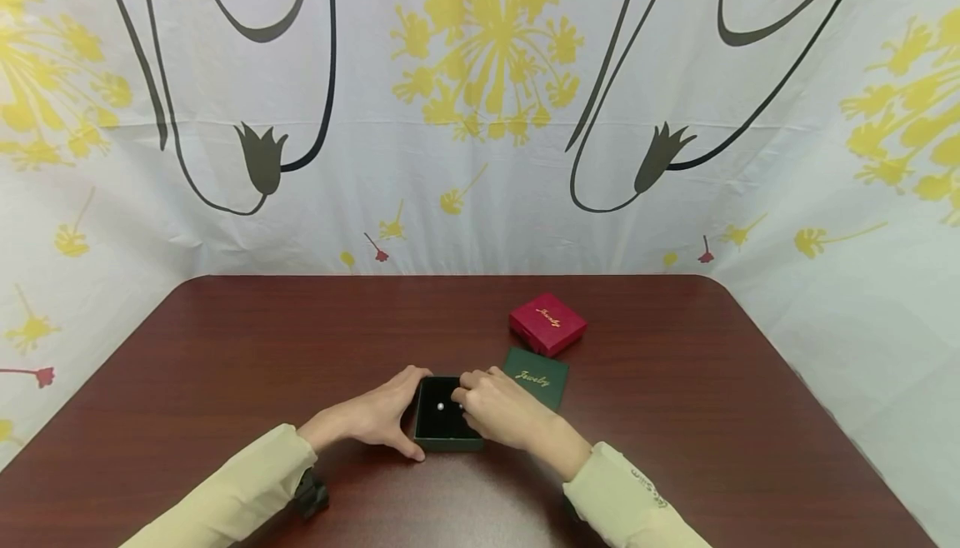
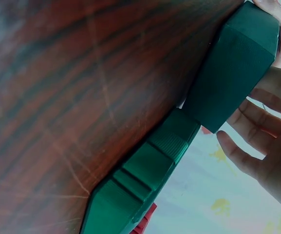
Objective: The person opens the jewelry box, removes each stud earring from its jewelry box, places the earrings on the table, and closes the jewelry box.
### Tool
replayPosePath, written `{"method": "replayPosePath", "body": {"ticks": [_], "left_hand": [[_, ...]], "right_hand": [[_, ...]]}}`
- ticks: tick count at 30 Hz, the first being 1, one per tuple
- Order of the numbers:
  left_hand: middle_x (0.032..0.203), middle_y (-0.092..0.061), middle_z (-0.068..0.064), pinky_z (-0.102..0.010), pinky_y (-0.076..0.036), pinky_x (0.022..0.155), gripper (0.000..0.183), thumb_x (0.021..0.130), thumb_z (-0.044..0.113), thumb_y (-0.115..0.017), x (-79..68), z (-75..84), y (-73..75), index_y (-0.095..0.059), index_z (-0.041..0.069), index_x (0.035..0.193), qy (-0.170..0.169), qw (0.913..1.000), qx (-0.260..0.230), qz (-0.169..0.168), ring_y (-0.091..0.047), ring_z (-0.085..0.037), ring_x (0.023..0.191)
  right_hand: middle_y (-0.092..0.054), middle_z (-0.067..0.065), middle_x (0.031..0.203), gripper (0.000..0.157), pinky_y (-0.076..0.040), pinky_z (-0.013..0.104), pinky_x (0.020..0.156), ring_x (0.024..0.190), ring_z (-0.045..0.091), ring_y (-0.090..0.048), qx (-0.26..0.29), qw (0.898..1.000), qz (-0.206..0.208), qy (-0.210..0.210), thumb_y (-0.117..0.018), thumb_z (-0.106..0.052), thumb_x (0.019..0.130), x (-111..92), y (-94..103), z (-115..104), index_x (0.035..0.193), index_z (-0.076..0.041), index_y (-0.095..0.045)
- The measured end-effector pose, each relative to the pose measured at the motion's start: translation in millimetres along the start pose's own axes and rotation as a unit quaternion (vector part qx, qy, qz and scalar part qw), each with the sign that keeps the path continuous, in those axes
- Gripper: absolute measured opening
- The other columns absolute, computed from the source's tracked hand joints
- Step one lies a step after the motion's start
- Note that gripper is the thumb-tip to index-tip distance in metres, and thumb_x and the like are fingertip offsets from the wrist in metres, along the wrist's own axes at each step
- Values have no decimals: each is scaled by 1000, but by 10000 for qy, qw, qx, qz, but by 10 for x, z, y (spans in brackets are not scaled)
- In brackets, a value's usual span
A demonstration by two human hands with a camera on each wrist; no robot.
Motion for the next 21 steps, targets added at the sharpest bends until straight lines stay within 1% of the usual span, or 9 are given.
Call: {"method": "replayPosePath", "body": {"ticks": [8,15,21], "left_hand": [[107,-40,-6,-32,-38,90,84,54,27,-84,-1,2,-1,-36,0,118,17,10000,-24,5,-40,-19,101],[106,-40,-6,-32,-38,90,84,54,26,-84,4,-4,-9,-36,0,117,36,10000,-8,0,-40,-19,101],[106,-40,-6,-32,-38,90,83,54,26,-84,8,0,-6,-36,0,116,26,10000,10,6,-40,-18,101]], "right_hand": [[-48,-5,70,7,-41,26,64,66,10,-50,-70,10000,39,20,-69,-17,74,20,-2,-27,79,-13,-66],[-48,-4,68,6,-39,24,60,62,10,-50,-129,9998,102,113,-69,-15,74,32,-1,-36,77,-12,-66],[-49,-4,67,4,-37,23,59,61,10,-48,-178,9998,97,85,-69,-14,74,42,-6,-35,75,-12,-65]]}}
Point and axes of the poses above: each hand's wrist, its own x-axis towards the middle knuckle, its own y-axis out of the back of the hand, z = x × y, the point moved 8 cm from there along x, towards the middle knuckle
